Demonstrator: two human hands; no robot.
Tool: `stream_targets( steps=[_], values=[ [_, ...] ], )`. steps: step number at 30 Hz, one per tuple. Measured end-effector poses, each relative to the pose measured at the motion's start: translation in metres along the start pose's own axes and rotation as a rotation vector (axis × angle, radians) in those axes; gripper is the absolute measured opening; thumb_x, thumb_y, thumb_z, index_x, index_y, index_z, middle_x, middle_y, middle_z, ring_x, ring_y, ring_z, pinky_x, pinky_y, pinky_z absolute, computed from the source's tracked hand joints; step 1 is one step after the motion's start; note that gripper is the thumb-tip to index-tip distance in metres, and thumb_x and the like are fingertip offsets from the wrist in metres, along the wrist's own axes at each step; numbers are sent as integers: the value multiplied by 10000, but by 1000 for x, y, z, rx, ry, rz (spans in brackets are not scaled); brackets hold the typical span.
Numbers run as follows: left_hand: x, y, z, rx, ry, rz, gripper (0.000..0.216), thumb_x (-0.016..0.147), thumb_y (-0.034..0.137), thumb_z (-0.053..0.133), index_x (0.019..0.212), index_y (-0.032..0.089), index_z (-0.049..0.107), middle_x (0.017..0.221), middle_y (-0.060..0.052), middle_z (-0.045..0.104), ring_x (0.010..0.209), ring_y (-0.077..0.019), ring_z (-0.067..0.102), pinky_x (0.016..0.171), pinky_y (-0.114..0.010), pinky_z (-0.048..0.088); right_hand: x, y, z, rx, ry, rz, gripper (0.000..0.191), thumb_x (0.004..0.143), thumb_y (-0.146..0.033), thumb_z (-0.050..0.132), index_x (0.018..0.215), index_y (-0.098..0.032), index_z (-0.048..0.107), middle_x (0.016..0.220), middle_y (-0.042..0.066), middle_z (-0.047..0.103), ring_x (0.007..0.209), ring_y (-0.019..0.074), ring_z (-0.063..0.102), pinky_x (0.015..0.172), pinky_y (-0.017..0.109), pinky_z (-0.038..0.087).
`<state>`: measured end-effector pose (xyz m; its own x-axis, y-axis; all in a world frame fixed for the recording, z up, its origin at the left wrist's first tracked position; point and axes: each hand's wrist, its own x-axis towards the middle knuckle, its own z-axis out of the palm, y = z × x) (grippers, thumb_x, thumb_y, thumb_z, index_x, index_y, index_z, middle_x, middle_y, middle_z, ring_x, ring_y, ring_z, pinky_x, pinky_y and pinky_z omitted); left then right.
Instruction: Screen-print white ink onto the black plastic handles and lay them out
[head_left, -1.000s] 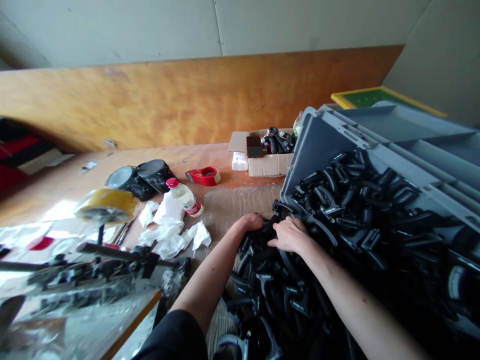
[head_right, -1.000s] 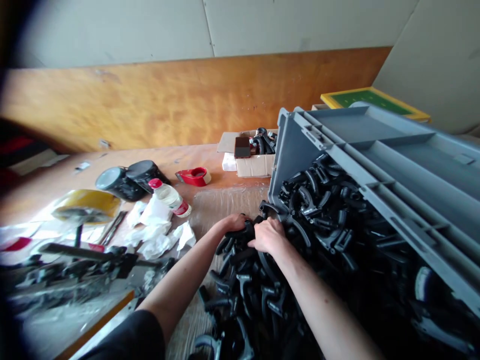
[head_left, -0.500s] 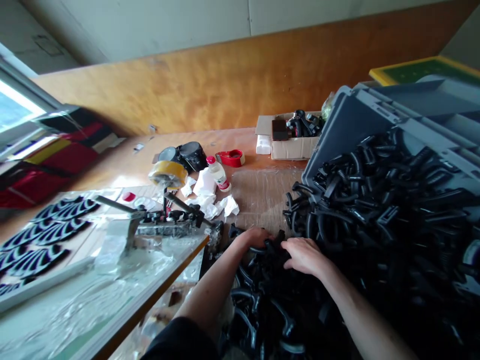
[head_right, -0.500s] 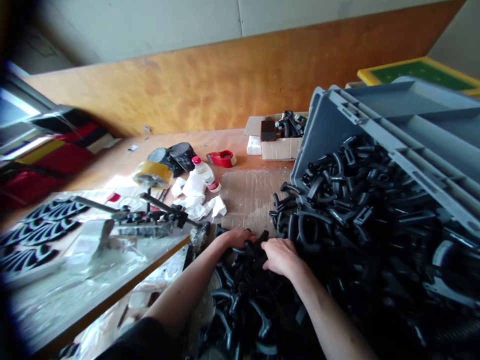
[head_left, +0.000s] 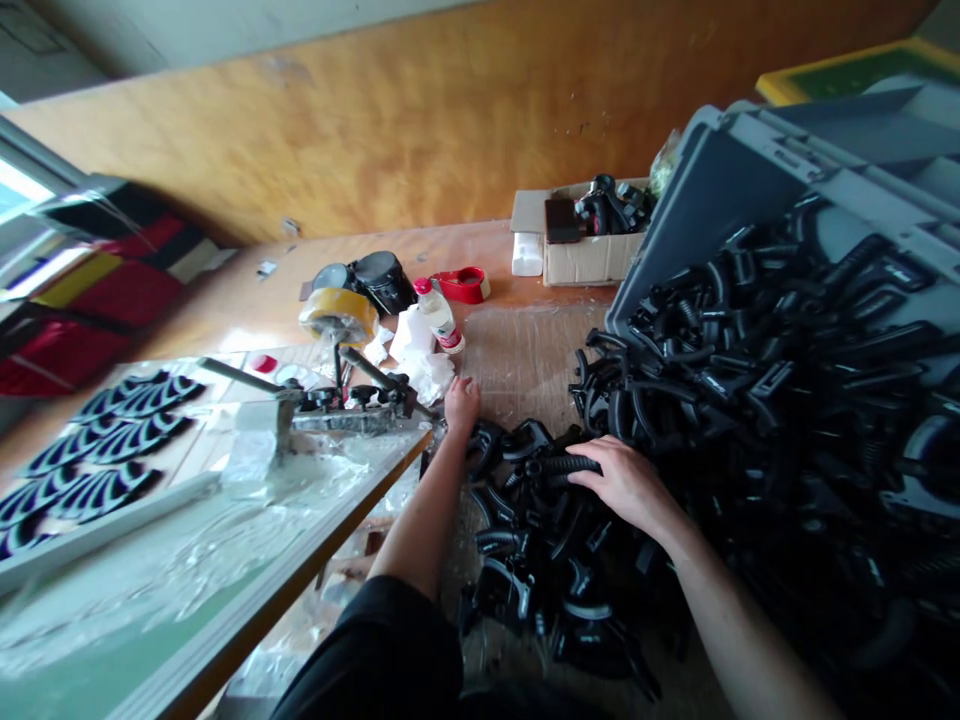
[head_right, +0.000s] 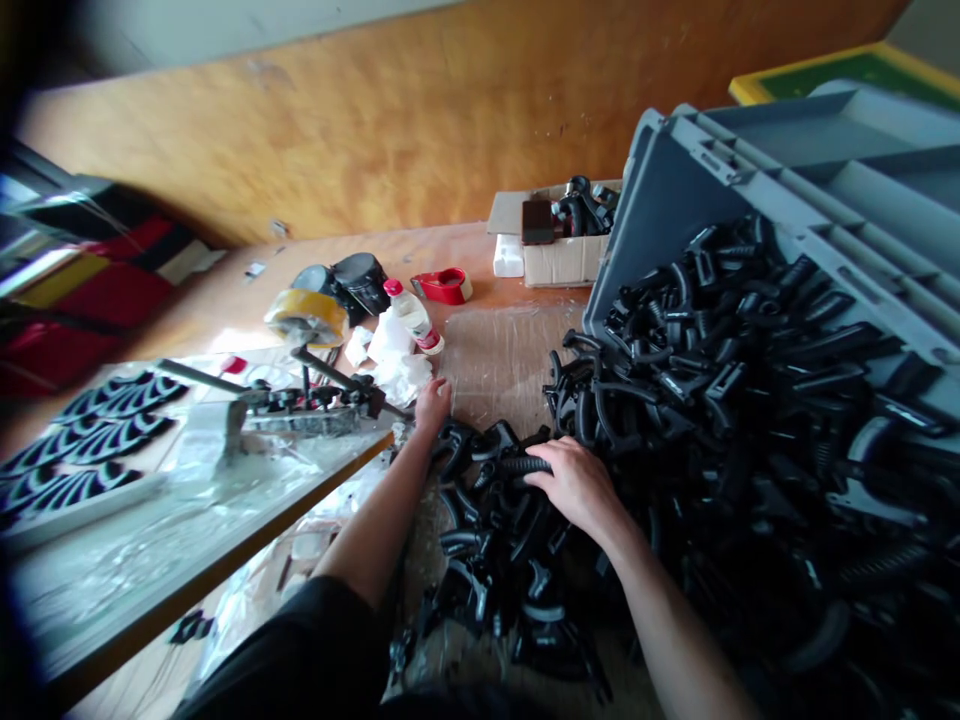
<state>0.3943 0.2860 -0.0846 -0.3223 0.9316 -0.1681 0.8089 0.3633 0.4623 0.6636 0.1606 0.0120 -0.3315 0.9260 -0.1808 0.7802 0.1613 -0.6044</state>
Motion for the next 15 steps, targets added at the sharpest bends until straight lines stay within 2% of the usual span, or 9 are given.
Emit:
stream_targets(
  steps=[3,7,10,13,15],
  values=[
    [-56,5,4,-93,27,104,392,958,329,379,1233,168,609,1472,-97,462,1383,-197,386,1152,-327,293,-13,-2,0,236,97,41,410,844,-305,606,1249,-253,642,1153,50,673,1030,212,626,945,328,474],
    [-142,-4,-5,-323,-55,269,349,937,329,450,1178,177,650,1445,-97,495,1343,-207,445,1148,-352,325,-37,-5,9,519,183,175,420,790,-420,622,1169,-254,694,1090,49,677,797,186,662,746,331,561],
    [-199,-29,-26,-425,-158,352,308,916,336,492,1127,217,683,1405,-66,541,1314,-204,480,1131,-368,361,-56,-14,26,696,235,290,426,723,-494,681,1030,-205,743,1023,82,694,691,180,655,633,332,578],
    [-239,-67,-59,-446,-225,388,276,915,342,494,1060,248,710,1352,-44,590,1261,-195,529,1099,-358,402,-69,-32,55,794,218,333,402,689,-483,720,945,-174,748,964,92,695,688,195,665,653,354,591],
    [-254,-98,-85,-426,-235,382,267,920,341,485,1021,255,716,1302,-41,627,1202,-192,573,1064,-346,435,-72,-52,84,818,184,303,410,689,-442,721,1002,-176,730,952,76,677,713,200,669,696,371,596]
  ],
)
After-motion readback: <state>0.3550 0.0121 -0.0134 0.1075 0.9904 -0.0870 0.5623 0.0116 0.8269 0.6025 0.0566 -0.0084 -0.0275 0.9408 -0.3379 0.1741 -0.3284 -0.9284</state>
